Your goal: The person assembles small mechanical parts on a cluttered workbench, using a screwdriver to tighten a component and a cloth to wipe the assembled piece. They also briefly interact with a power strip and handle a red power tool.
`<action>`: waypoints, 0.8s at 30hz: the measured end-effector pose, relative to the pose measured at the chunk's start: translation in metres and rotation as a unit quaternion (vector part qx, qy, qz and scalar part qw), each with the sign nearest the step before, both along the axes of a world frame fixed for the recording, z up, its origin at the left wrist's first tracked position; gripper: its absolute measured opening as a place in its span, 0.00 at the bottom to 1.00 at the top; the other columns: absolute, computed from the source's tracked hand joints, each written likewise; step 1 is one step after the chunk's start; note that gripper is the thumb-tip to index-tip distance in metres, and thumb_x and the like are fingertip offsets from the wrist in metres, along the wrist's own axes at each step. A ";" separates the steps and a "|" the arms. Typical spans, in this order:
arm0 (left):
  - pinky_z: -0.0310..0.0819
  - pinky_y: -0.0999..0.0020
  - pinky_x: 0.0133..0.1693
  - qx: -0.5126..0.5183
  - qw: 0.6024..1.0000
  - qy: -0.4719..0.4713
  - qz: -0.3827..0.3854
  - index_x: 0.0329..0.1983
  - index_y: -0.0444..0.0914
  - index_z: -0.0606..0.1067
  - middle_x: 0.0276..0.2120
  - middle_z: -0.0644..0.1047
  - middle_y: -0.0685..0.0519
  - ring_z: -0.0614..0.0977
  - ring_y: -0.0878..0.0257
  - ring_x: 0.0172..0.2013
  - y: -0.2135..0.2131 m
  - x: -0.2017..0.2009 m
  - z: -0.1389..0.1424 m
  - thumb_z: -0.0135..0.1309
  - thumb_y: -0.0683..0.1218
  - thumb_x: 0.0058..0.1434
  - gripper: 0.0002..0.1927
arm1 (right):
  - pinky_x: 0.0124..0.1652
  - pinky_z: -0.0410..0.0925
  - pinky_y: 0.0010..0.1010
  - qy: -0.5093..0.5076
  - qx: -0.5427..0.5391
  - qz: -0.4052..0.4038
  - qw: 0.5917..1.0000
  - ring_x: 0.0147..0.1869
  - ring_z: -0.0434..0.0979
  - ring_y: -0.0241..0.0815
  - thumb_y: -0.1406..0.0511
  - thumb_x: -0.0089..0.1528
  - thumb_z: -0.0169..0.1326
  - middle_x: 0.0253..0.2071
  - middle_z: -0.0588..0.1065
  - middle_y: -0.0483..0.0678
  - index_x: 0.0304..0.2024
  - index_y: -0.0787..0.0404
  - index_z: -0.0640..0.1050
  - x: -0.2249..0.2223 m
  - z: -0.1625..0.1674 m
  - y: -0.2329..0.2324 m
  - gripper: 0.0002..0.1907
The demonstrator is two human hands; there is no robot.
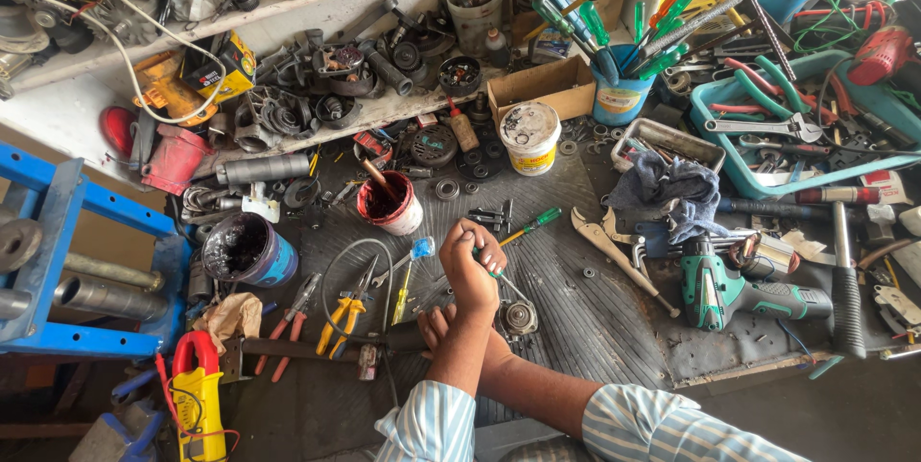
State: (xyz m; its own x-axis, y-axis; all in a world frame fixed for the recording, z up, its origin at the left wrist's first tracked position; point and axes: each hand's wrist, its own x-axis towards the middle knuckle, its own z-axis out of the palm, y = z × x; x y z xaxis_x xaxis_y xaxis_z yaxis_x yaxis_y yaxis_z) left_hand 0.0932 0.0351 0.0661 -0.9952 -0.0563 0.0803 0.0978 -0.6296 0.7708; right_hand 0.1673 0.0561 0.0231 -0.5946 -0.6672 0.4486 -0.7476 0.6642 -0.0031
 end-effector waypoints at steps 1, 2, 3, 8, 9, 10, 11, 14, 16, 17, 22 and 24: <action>0.56 0.72 0.21 -0.015 1.000 0.019 -0.003 0.27 0.40 0.62 0.17 0.61 0.56 0.60 0.69 0.18 0.001 0.001 -0.001 0.36 0.44 0.63 0.09 | 0.58 0.66 0.49 0.010 0.000 -0.003 1.000 0.59 0.68 0.59 0.50 0.70 0.42 0.60 0.67 0.58 0.68 0.65 0.65 0.000 -0.001 -0.001 0.32; 0.57 0.72 0.21 -0.030 0.999 0.040 -0.007 0.27 0.40 0.62 0.18 0.62 0.56 0.60 0.70 0.18 0.002 0.002 -0.001 0.37 0.45 0.64 0.09 | 0.58 0.66 0.49 0.043 -0.002 -0.011 0.999 0.59 0.68 0.58 0.49 0.69 0.44 0.59 0.68 0.57 0.67 0.64 0.66 -0.001 -0.003 -0.002 0.32; 0.57 0.72 0.21 -0.044 0.997 0.060 -0.010 0.28 0.40 0.62 0.18 0.62 0.56 0.60 0.70 0.18 0.004 0.004 0.000 0.37 0.46 0.65 0.09 | 0.58 0.66 0.48 0.076 -0.005 -0.019 0.997 0.59 0.68 0.58 0.49 0.69 0.45 0.59 0.69 0.56 0.67 0.64 0.67 -0.002 -0.004 -0.003 0.32; 0.70 0.69 0.36 -0.324 0.919 0.222 0.041 0.43 0.35 0.67 0.32 0.72 0.51 0.73 0.65 0.32 0.023 0.045 0.009 0.41 0.54 0.77 0.17 | 0.48 0.66 0.46 0.090 -0.100 -0.017 0.991 0.53 0.70 0.53 0.49 0.59 0.56 0.53 0.72 0.55 0.62 0.67 0.71 -0.002 -0.003 -0.006 0.37; 0.73 0.68 0.39 -0.400 0.872 0.273 0.069 0.45 0.33 0.67 0.37 0.74 0.49 0.76 0.63 0.36 0.026 0.054 0.010 0.42 0.55 0.79 0.19 | 0.46 0.65 0.45 0.073 -0.099 -0.017 0.992 0.51 0.70 0.52 0.49 0.58 0.59 0.52 0.72 0.55 0.62 0.69 0.72 0.000 -0.002 -0.005 0.39; 0.73 0.68 0.41 -0.403 0.870 0.273 0.084 0.45 0.33 0.68 0.38 0.74 0.49 0.76 0.63 0.37 0.030 0.061 0.011 0.42 0.54 0.80 0.18 | 0.44 0.65 0.43 0.055 -0.098 -0.016 0.994 0.50 0.70 0.51 0.50 0.56 0.61 0.51 0.72 0.55 0.62 0.70 0.72 0.002 -0.001 -0.003 0.40; 0.72 0.67 0.42 -0.406 0.866 0.274 0.097 0.45 0.33 0.68 0.39 0.73 0.48 0.75 0.62 0.38 0.032 0.066 0.011 0.41 0.52 0.81 0.17 | 0.44 0.64 0.43 0.021 -0.085 -0.017 0.996 0.49 0.70 0.51 0.50 0.56 0.62 0.50 0.72 0.56 0.62 0.71 0.72 0.003 0.001 -0.001 0.40; 0.69 0.68 0.41 -0.370 0.893 0.247 0.069 0.42 0.34 0.67 0.37 0.71 0.49 0.72 0.63 0.36 0.035 0.070 0.005 0.39 0.51 0.78 0.16 | 0.43 0.64 0.42 -0.030 -0.073 -0.017 0.997 0.48 0.70 0.50 0.51 0.55 0.63 0.50 0.71 0.56 0.61 0.72 0.71 0.002 0.006 0.002 0.41; 0.67 0.69 0.40 -0.328 0.914 0.233 0.047 0.39 0.35 0.65 0.35 0.70 0.49 0.69 0.64 0.34 0.033 0.066 -0.003 0.37 0.50 0.77 0.15 | 0.45 0.64 0.41 0.016 -0.101 -0.009 0.995 0.49 0.70 0.50 0.51 0.53 0.63 0.50 0.71 0.55 0.60 0.71 0.72 -0.001 0.007 0.002 0.40; 0.67 0.69 0.40 -0.306 0.921 0.239 0.042 0.38 0.35 0.65 0.34 0.70 0.50 0.69 0.64 0.33 0.032 0.062 -0.007 0.36 0.50 0.76 0.15 | 0.45 0.64 0.42 -0.017 -0.087 -0.013 0.996 0.48 0.70 0.50 0.51 0.54 0.63 0.49 0.71 0.54 0.61 0.71 0.71 -0.003 0.008 0.001 0.41; 0.65 0.70 0.36 -0.265 0.938 0.220 0.031 0.33 0.37 0.62 0.29 0.67 0.51 0.65 0.66 0.30 0.031 0.047 -0.029 0.34 0.51 0.77 0.17 | 0.47 0.64 0.43 -0.013 -0.093 -0.013 0.995 0.49 0.70 0.50 0.52 0.53 0.64 0.50 0.71 0.55 0.61 0.71 0.71 -0.009 0.001 -0.003 0.41; 0.64 0.70 0.34 -0.216 0.951 0.220 0.018 0.32 0.37 0.61 0.27 0.65 0.51 0.64 0.66 0.29 0.030 0.040 -0.034 0.35 0.51 0.76 0.17 | 0.50 0.64 0.44 -0.002 -0.092 -0.052 0.994 0.51 0.70 0.50 0.51 0.50 0.63 0.52 0.71 0.53 0.61 0.67 0.72 -0.014 -0.003 -0.009 0.42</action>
State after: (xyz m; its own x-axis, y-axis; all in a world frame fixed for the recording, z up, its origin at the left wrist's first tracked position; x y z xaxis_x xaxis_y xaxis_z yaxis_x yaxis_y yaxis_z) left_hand 0.1334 0.0648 0.0316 -0.8579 0.0436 0.5120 0.4860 -0.2547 0.8360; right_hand 0.1528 0.0476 0.0205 -0.6579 -0.5085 0.5555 -0.6746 0.7259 -0.1344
